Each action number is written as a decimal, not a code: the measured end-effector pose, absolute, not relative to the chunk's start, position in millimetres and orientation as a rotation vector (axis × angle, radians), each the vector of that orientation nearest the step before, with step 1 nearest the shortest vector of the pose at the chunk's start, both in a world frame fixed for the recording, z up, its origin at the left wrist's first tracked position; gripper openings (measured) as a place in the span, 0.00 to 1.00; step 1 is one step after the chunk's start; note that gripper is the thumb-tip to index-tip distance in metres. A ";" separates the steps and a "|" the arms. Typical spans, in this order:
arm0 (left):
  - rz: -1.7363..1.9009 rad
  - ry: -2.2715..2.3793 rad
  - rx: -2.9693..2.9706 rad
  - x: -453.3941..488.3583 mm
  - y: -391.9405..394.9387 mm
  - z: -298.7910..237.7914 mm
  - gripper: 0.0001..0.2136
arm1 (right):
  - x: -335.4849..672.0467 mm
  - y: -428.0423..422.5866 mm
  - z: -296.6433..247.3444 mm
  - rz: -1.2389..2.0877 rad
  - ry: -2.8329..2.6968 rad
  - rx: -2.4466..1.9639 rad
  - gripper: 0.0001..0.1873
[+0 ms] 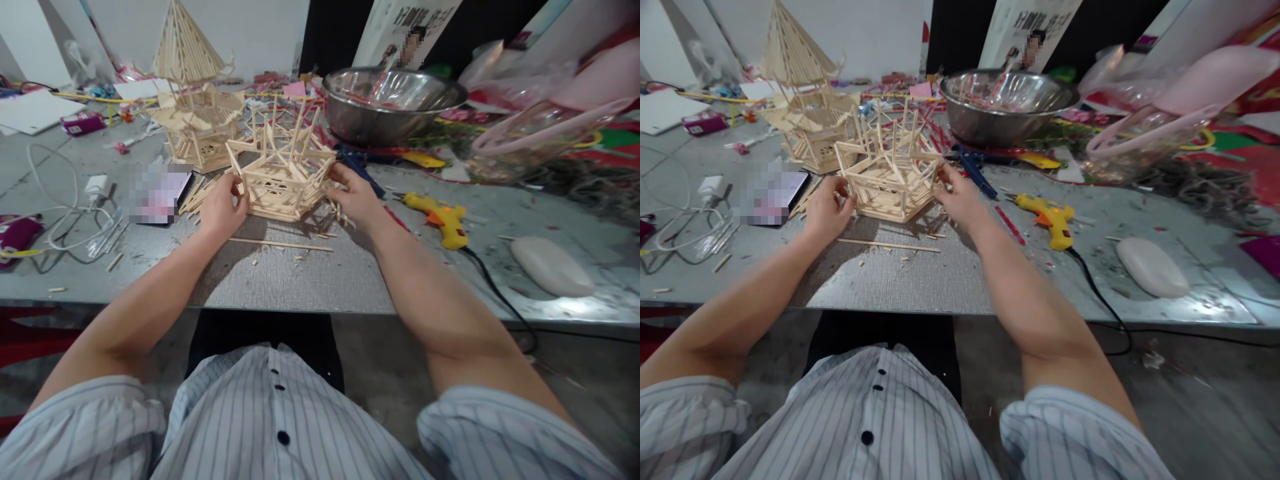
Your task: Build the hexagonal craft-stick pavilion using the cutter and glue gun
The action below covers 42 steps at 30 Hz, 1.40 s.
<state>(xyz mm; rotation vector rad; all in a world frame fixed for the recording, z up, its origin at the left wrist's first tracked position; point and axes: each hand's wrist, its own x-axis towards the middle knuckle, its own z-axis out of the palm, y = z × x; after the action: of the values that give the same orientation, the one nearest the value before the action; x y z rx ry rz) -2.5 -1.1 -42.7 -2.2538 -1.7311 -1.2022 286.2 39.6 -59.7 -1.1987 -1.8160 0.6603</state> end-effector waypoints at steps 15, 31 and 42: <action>-1.277 -1.776 -2.187 -7.7 6.4 -45.5 0.08 | 284.9 32.8 -49.3 0.743 -1.674 -1.213 0.27; -1.537 -1.937 -2.134 -21.6 17.7 -45.0 0.08 | 264.5 -4.7 -21.9 0.838 -1.541 -1.361 0.13; -1.480 -1.806 -2.333 -23.1 18.2 -41.6 0.15 | 259.0 -19.1 -10.8 0.830 -1.576 -1.363 0.11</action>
<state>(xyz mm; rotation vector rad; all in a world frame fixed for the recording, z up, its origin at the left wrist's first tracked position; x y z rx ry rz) -23.1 18.2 -41.6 -2.3330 -1.8064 -1.4805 259.0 -19.1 -10.8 -1.3628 -1.5761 0.8305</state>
